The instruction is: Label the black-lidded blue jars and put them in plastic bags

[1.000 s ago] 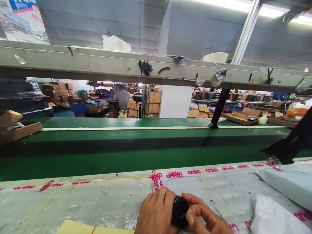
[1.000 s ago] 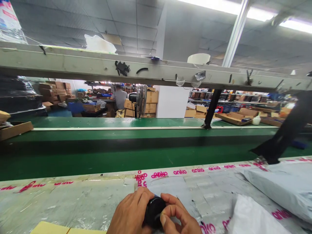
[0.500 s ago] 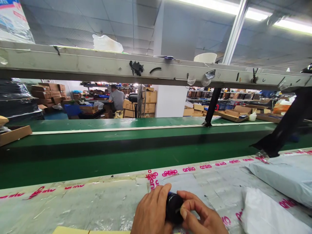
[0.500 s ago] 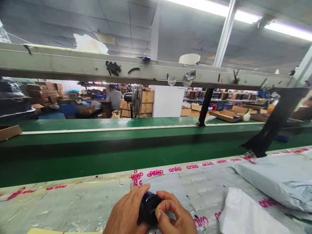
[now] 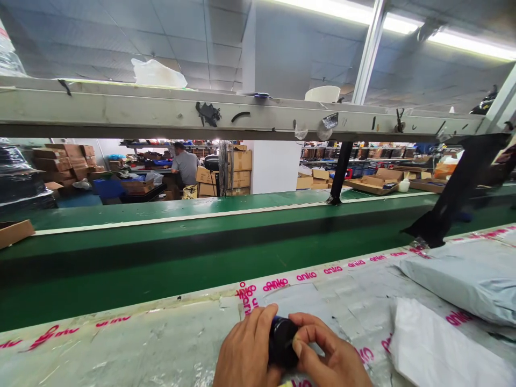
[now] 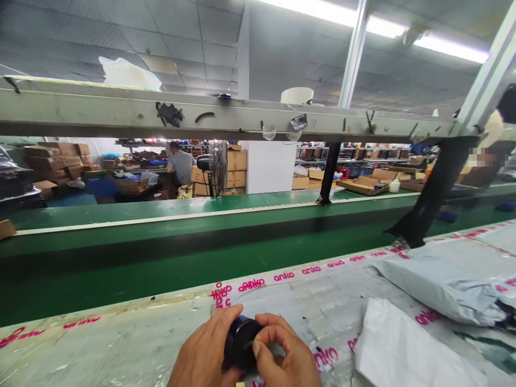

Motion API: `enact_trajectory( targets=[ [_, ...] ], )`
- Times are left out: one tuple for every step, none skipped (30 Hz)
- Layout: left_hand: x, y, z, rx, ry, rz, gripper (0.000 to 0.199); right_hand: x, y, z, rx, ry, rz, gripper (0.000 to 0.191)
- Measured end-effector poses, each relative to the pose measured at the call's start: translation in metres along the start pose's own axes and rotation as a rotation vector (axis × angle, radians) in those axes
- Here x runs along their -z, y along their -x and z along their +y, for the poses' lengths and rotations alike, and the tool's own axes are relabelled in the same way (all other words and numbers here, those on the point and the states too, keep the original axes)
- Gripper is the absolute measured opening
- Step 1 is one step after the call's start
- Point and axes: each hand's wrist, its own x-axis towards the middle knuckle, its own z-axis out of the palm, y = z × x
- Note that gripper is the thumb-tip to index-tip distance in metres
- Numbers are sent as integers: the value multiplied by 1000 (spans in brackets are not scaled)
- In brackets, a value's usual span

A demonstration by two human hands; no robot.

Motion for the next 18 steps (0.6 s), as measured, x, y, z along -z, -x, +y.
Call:
enact_trajectory(
  targets=[
    [0,0,-1,-9,6,2,79,0,0,0,1,3,-1,23],
    [0,0,-1,-18,11,6,79,0,0,0,3,7,-2,23],
    [-1,1,-2,-26,13,9,78,0,0,0,6,11,-3,22],
    [-1,1,-3,-31,12,13,76,0,0,0,10,15,-3,22],
    [-1,1,-4,-35,9,15,75,0,0,-1,16,18,-4,22],
    [-2,1,-4,-39,6,16,75,0,0,0,20,21,-5,22],
    [-2,2,-5,-43,4,14,75,0,0,0,25,25,-6,21],
    [-3,2,-6,-43,3,9,75,0,0,0,28,30,-8,21],
    [-3,2,-6,-39,3,1,76,0,-1,0,29,36,-10,20],
    [-4,2,-7,-31,3,-9,77,0,-1,0,31,42,-12,19],
    [-4,2,-7,-22,3,-16,77,0,-1,1,34,46,-14,19],
    [-4,2,-7,-13,3,-20,77,0,-1,1,36,45,-16,19],
    [-5,2,-8,-7,4,-20,77,0,-2,2,35,40,-19,19],
    [-5,3,-8,-6,5,-18,77,0,-2,2,33,34,-20,19],
    [-5,3,-8,-8,7,-16,78,0,-2,2,32,34,-20,20],
    [-5,3,-8,-10,9,-16,78,0,-2,3,36,38,-19,20],
    [-5,3,-9,-9,9,-19,78,0,-2,3,43,47,-18,20],
    [-5,3,-9,-6,8,-25,78,0,-2,3,53,60,-15,20]
  ],
)
